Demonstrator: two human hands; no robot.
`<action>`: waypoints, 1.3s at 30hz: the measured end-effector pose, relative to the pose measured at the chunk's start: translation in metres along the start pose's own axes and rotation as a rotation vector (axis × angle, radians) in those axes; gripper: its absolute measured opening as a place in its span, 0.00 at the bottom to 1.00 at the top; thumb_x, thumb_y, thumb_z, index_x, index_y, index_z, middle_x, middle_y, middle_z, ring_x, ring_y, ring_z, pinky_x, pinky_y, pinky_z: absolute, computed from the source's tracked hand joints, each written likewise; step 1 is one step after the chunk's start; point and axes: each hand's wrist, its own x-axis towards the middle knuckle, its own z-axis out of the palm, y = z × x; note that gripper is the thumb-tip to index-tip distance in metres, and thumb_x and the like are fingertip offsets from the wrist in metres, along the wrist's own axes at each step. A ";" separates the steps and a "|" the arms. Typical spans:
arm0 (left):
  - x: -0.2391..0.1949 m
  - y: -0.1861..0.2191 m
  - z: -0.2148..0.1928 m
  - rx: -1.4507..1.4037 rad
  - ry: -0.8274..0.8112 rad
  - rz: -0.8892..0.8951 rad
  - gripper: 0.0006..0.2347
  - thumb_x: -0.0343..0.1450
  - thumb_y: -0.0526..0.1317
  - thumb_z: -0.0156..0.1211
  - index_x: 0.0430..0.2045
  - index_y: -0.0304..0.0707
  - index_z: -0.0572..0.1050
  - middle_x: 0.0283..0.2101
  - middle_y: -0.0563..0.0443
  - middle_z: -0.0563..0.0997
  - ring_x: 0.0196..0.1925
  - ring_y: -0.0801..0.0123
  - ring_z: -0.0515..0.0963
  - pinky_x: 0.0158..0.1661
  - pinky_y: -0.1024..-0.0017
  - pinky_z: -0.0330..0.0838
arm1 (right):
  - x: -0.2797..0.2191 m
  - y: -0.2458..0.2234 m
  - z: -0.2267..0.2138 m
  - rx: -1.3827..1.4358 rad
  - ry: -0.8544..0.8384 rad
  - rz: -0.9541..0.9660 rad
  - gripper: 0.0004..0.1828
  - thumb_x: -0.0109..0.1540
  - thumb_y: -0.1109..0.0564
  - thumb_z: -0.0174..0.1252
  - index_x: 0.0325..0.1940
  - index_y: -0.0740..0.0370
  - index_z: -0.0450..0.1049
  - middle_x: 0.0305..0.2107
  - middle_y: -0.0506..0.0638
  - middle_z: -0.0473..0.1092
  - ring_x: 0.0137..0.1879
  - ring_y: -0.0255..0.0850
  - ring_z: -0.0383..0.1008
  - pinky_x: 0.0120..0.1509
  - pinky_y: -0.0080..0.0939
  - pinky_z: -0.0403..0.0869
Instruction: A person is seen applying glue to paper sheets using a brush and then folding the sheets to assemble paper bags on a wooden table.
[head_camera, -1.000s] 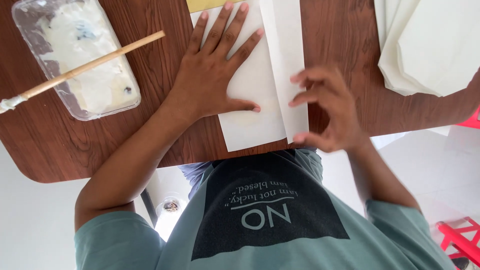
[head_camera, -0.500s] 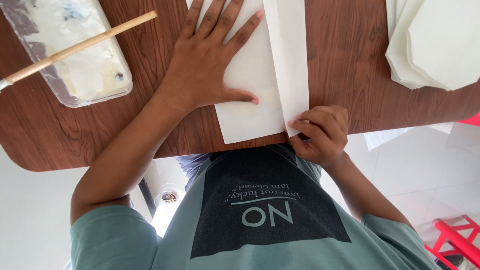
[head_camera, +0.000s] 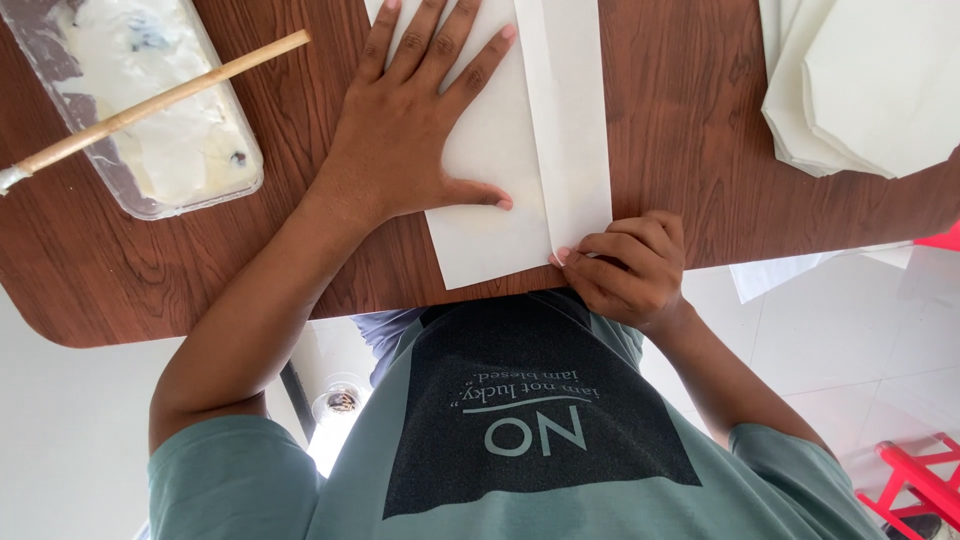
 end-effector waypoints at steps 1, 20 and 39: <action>0.000 0.001 -0.001 -0.011 -0.009 -0.002 0.55 0.62 0.79 0.57 0.77 0.38 0.50 0.78 0.32 0.48 0.79 0.43 0.44 0.72 0.41 0.31 | 0.001 -0.001 0.000 -0.004 -0.009 0.002 0.11 0.59 0.60 0.76 0.28 0.53 0.79 0.30 0.45 0.75 0.34 0.42 0.67 0.44 0.44 0.63; 0.001 0.003 -0.005 -0.011 -0.038 -0.023 0.56 0.61 0.79 0.55 0.78 0.40 0.47 0.79 0.34 0.44 0.81 0.44 0.41 0.73 0.44 0.28 | -0.001 -0.002 0.000 -0.050 -0.039 -0.013 0.09 0.59 0.57 0.78 0.33 0.52 0.82 0.31 0.44 0.73 0.35 0.41 0.66 0.45 0.44 0.61; -0.001 -0.004 0.004 0.057 0.124 0.024 0.43 0.76 0.73 0.28 0.77 0.34 0.52 0.78 0.34 0.51 0.80 0.47 0.46 0.73 0.50 0.33 | 0.029 0.004 -0.019 0.004 -0.152 0.078 0.16 0.66 0.43 0.56 0.40 0.55 0.82 0.44 0.54 0.75 0.51 0.48 0.72 0.66 0.56 0.64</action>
